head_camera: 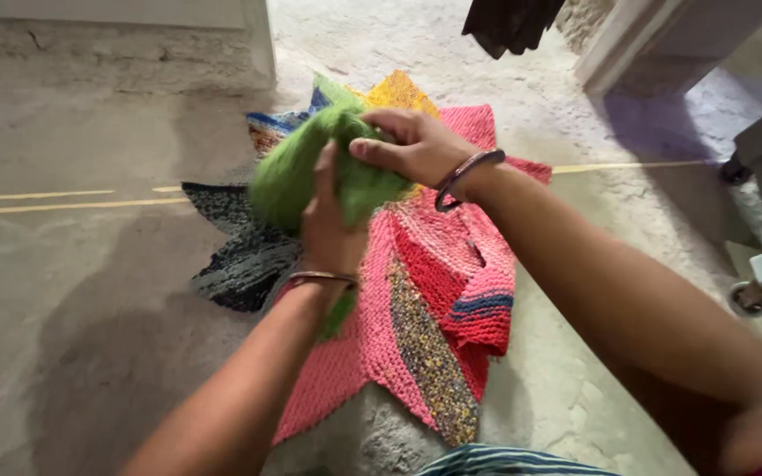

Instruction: The person folds a multicolored knitted rug by hand, then picks up and folds a green rug. The person handles each rug individually, aligning edges and folding them into smaller rectangles on the floor.

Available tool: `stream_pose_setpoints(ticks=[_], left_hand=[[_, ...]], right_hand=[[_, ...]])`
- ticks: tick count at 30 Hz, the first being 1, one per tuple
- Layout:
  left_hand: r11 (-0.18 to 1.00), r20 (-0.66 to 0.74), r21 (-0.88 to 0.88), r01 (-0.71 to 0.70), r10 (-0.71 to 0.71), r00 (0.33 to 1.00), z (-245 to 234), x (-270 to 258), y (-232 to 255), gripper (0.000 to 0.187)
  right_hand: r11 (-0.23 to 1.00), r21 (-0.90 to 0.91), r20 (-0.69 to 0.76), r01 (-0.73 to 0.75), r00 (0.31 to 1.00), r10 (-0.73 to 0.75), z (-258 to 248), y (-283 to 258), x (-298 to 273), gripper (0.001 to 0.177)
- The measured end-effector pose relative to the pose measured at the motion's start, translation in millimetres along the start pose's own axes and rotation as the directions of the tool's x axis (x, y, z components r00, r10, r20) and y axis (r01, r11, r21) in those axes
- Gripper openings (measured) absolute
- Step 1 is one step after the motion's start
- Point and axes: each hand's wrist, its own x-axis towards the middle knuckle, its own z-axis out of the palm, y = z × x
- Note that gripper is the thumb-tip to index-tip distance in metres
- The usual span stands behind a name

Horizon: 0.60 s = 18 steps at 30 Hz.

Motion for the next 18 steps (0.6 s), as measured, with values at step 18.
stream_pose_setpoints(ticks=[18], left_hand=[[0.976,-0.028,0.216,0.016,-0.010,1.000,32.3,0.8,6.6,0.072]], right_hand=[[0.501,-0.029,-0.474,-0.865,0.453,0.755,-2.6,388.5,-221.0,0.102]])
